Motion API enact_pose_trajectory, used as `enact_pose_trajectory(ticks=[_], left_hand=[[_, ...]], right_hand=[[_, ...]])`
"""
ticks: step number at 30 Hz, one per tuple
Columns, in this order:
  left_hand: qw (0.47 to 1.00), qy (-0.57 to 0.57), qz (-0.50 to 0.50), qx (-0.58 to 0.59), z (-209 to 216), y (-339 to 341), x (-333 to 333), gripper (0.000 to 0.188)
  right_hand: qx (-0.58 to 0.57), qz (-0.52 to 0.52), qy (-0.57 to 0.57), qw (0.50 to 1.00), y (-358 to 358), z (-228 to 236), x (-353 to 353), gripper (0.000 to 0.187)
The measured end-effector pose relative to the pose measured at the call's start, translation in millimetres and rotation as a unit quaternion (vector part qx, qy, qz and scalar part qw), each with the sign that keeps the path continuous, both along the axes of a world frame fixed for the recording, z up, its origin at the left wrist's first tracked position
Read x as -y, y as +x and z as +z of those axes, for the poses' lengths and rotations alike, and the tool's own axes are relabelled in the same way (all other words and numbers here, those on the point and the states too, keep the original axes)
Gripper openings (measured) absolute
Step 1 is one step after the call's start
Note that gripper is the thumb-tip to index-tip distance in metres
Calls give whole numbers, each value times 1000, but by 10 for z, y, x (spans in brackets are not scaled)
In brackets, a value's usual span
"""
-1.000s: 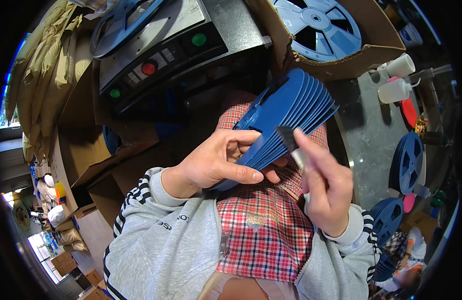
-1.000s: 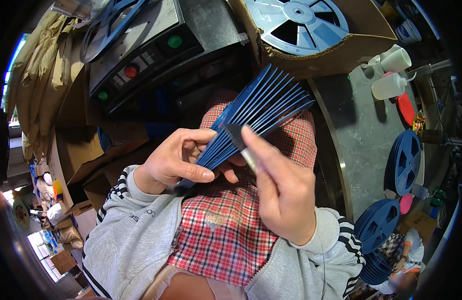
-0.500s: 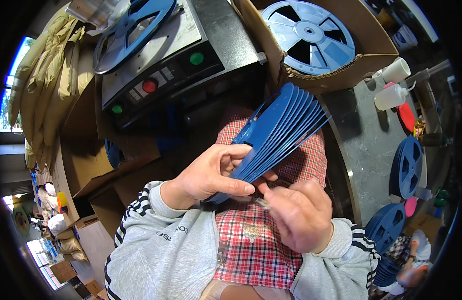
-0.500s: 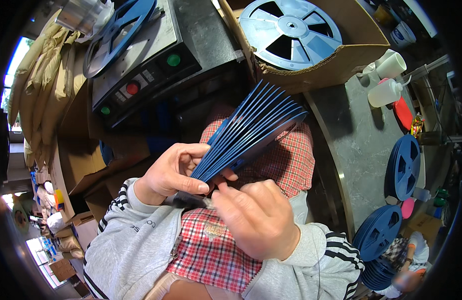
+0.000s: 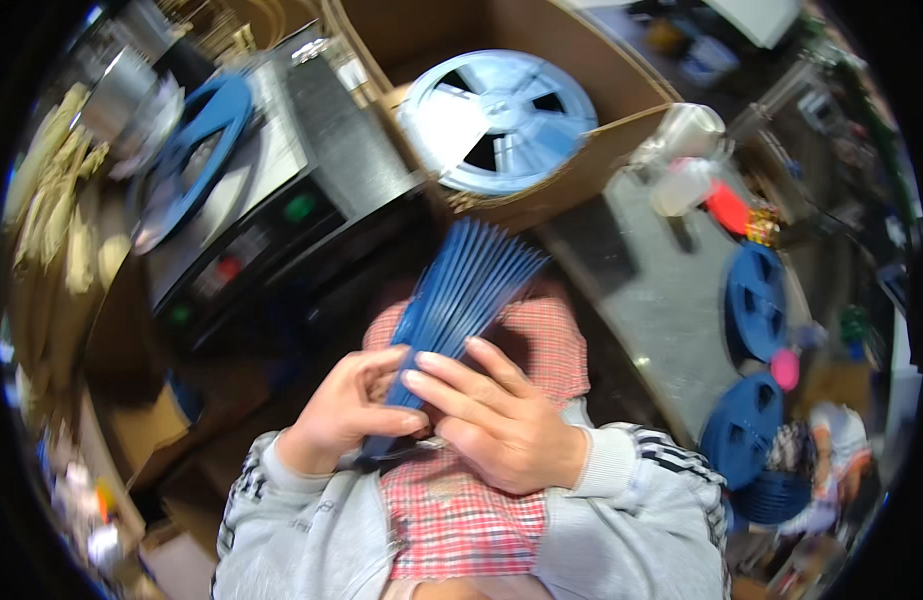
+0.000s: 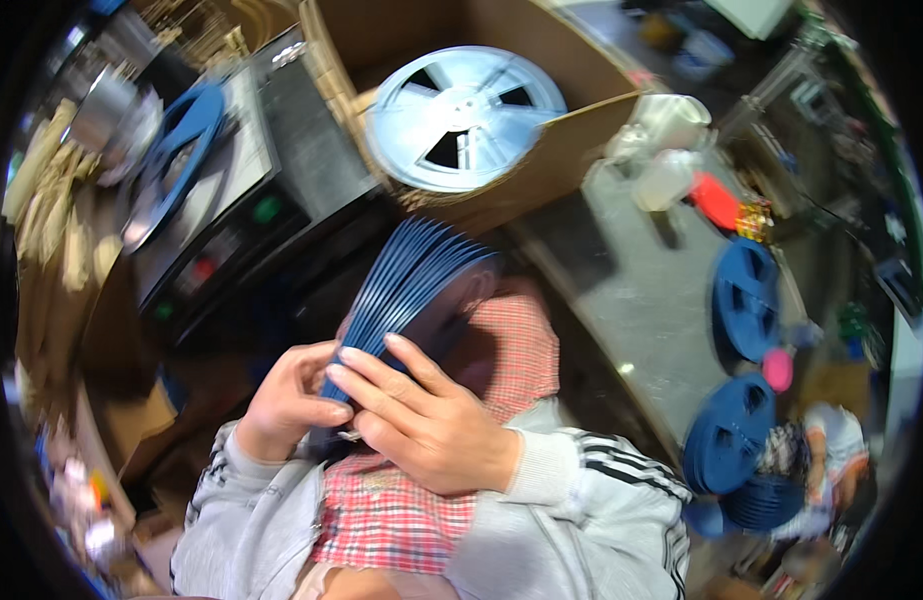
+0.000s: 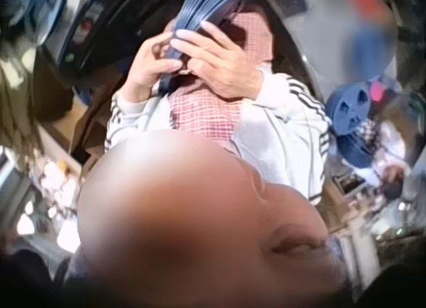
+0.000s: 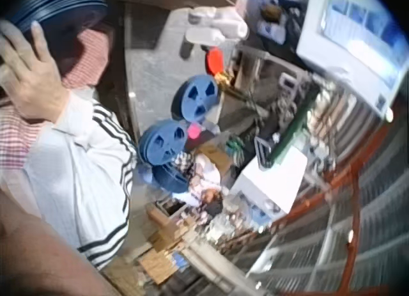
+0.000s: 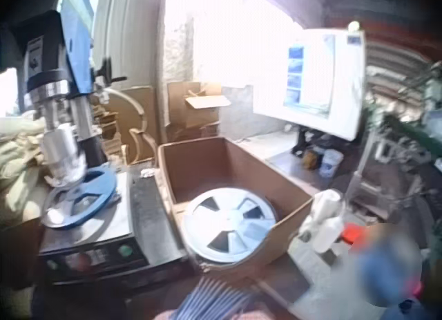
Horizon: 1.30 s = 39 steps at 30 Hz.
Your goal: The person uses a utility knife to scrape edges on a stack of blue plastic reels, then wipes the reels with a pink cloth. The person handles the reels one at a time, turning them over to clean both sides.
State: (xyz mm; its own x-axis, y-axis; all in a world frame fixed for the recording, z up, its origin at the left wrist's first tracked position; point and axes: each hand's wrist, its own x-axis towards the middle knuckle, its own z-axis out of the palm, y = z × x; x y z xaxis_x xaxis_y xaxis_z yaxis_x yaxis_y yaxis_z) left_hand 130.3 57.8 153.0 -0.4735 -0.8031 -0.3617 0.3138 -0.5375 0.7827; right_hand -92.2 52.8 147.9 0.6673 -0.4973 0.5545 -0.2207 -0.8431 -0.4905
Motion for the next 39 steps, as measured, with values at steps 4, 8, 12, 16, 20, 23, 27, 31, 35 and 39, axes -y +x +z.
enact_pose_trajectory(ticks=[4,8,12,16,20,23,27,31,35,39], left_hand=[[1000,6,14,8,12,-66,18,51],[996,-20,80,-19,-131,-18,-72,50],[999,-40,11,-13,-12,-78,-55,50],[999,-23,-1,-46,62,-104,-56,49],[999,-7,27,-46,-73,41,-99,52],[999,-19,-15,-26,-8,47,-81,50],[999,16,-37,-17,82,20,-136,53],[999,2,-33,-32,-59,94,-154,48],[999,2,-16,-44,-37,59,-152,49],[999,9,-32,-31,-37,50,-115,53]], right_hand=[[71,-79,20,994,-9,-116,148,17],[27,21,-66,997,104,-159,-4,18],[66,-27,25,997,-9,-129,97,32],[37,-89,25,995,-43,-46,64,39],[39,-1,-27,999,87,-58,-133,17],[37,-19,17,999,18,-15,-34,18],[12,-110,4,994,-117,22,47,14],[-6,-12,28,1000,5,59,-179,18],[-25,-17,29,999,-41,57,-73,14],[-21,-79,21,996,-95,82,54,14]])
